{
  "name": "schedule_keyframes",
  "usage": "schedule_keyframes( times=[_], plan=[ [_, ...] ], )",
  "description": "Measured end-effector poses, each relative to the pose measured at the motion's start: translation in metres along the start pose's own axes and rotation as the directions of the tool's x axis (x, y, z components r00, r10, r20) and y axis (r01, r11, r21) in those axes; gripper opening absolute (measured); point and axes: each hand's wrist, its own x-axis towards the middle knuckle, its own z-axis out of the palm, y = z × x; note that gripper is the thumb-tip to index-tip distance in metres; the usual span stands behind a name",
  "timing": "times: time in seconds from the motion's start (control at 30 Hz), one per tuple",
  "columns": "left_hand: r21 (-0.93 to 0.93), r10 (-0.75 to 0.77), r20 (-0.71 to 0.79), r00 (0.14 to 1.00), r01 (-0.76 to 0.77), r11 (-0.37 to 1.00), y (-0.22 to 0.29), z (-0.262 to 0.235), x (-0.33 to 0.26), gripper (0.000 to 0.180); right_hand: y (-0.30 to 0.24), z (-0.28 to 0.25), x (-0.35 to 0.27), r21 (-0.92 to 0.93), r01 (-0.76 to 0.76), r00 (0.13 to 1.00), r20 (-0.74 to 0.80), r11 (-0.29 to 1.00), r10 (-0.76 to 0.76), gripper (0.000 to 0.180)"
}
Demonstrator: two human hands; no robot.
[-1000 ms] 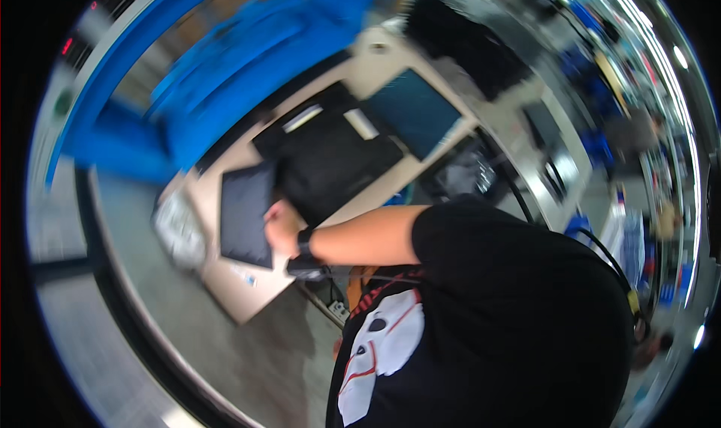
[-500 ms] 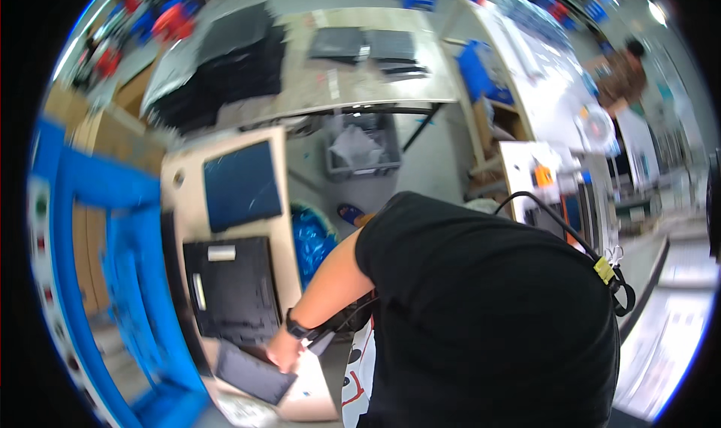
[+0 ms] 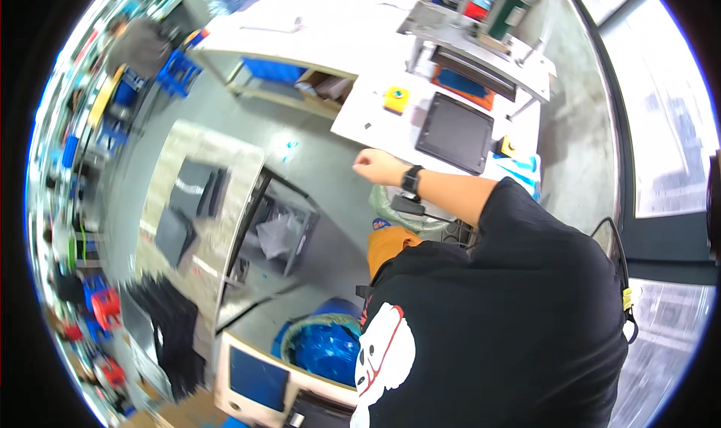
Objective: The person is peeling protective films and assembling plastic/metal housing components for electronic devices using industrial presses.
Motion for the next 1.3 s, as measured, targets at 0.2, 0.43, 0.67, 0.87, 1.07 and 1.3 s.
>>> schedule_keyframes(
  times=[0.2, 0.43, 0.67, 0.87, 1.07, 1.3],
  plan=[
    [0.235, 0.250, 0.059, 0.966, -0.257, 0.938, -0.038, -0.007, 0.094, 0.031, 0.136, -0.141, -0.007, -0.232, -0.140, 0.860, -0.511, 0.963, 0.002, 0.017],
    [-0.477, -0.696, 0.418, 0.584, 0.793, 0.379, 0.094, -0.127, 0.323, 0.029, 0.245, -0.263, 0.059, -0.450, -0.616, 0.761, -0.552, 0.647, 0.340, 0.045],
    [-0.383, -0.598, 0.394, 0.698, 0.716, 0.583, 0.145, -0.155, 0.358, 0.028, 0.273, -0.270, 0.097, -0.643, -0.621, 0.781, -0.556, 0.448, 0.285, 0.045],
    [-0.297, -0.544, 0.325, 0.774, 0.630, 0.718, 0.111, -0.130, 0.328, 0.026, 0.289, -0.247, 0.103, -0.915, -0.356, 0.934, -0.351, 0.188, 0.058, 0.031],
    [-0.439, -0.326, 0.285, 0.901, 0.425, 0.792, 0.184, -0.160, 0.407, 0.026, 0.184, -0.255, 0.051, -0.885, -0.187, 0.963, -0.250, 0.425, -0.097, 0.034],
    [-0.760, -0.172, 0.644, 0.746, 0.649, -0.033, 0.222, -0.201, 0.482, 0.049, -0.043, -0.139, 0.029, -0.706, 0.469, 0.806, 0.098, 0.530, -0.584, 0.039]
  ],
)
